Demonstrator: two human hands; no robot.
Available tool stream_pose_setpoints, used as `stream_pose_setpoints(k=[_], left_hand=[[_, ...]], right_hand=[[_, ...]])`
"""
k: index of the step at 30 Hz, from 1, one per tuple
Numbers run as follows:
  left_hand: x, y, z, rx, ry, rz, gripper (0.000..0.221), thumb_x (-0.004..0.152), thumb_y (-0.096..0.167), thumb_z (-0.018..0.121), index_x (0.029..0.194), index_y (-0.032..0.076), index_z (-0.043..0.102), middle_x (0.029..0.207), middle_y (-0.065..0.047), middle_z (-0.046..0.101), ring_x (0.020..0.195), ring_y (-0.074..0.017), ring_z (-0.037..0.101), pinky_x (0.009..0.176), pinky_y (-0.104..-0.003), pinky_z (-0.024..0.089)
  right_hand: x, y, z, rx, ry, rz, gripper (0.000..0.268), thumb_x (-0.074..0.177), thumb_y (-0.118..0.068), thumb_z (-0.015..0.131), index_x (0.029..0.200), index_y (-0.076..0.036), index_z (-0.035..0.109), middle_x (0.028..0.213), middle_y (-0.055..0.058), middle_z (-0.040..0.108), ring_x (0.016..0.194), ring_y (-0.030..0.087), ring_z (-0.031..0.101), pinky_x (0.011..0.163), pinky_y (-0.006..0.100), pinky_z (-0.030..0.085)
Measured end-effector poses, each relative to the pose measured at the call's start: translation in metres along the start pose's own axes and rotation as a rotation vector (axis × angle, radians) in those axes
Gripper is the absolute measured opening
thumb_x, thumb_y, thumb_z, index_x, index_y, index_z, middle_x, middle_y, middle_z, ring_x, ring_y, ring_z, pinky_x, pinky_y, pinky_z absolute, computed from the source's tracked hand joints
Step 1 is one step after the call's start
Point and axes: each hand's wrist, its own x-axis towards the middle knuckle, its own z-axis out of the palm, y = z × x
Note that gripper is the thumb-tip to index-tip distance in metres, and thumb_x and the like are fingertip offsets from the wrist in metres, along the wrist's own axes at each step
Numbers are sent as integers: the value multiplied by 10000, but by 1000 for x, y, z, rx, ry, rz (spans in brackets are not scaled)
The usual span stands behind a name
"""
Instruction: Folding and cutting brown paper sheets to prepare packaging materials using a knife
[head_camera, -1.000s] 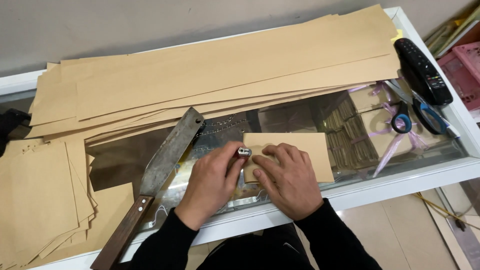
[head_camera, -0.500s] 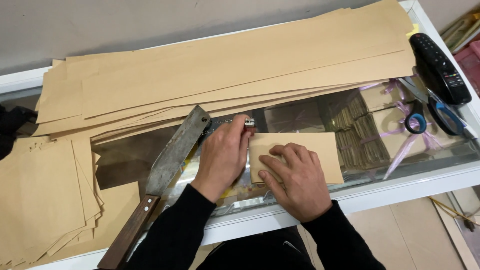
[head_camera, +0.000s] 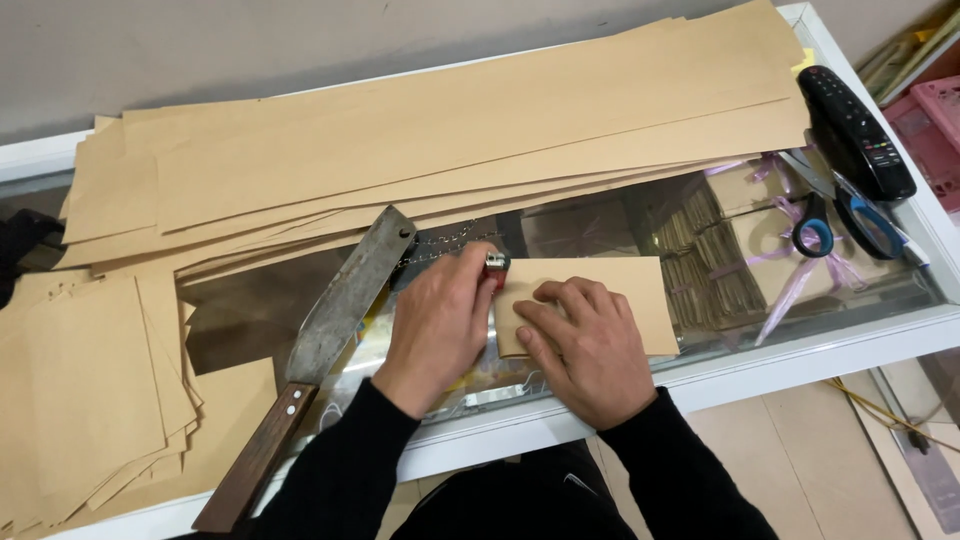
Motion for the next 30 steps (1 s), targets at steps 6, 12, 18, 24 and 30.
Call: stream_pose_setpoints(k=[6,12,18,24,30], left_hand=[[-35,2,7,-18,-35,44,257,1085,106,636,1334,80,698,935,-233,795,936,-480,802,762,-525,585],[-58,19,5,78,39,99,217,1099,39,657,1316,56,649,914,-151,752,845,-335,701,812,-500,557],[-74,21,11,116,62,121,208,1106,85,668,1311,56,650,939,-152,728,869,-362,669,826,-497,540],[-88,25,-10,3,-195,-174,342,1139,261,629,1457,135,640,1216,-85,767,1157,-272,719,1059,-481,566],[-97,16,-31,-37,-180,-564,766,1068,349,698,1764,278,386,1225,-29,772,1208,-213,714,1110,-445,581]], right_hand=[[-1,0,0,16,-7,8,312,1154,-424,609,1321,-283,832,1256,10,721,1291,295,631,1024,449,488],[1,-7,-8,10,-5,-20,375,1155,-414,544,1363,-221,790,1322,26,733,1203,311,618,883,497,477],[-1,-7,-8,-2,-3,-22,388,1141,-436,566,1376,-225,791,1314,23,729,1194,309,615,852,491,478],[-2,-4,-6,51,-34,25,408,1129,-466,563,1379,-237,790,1332,3,719,1257,291,610,904,492,473],[-3,17,-18,367,-118,49,479,1081,-383,696,1465,-102,755,1479,143,696,1400,332,617,1191,514,480]])
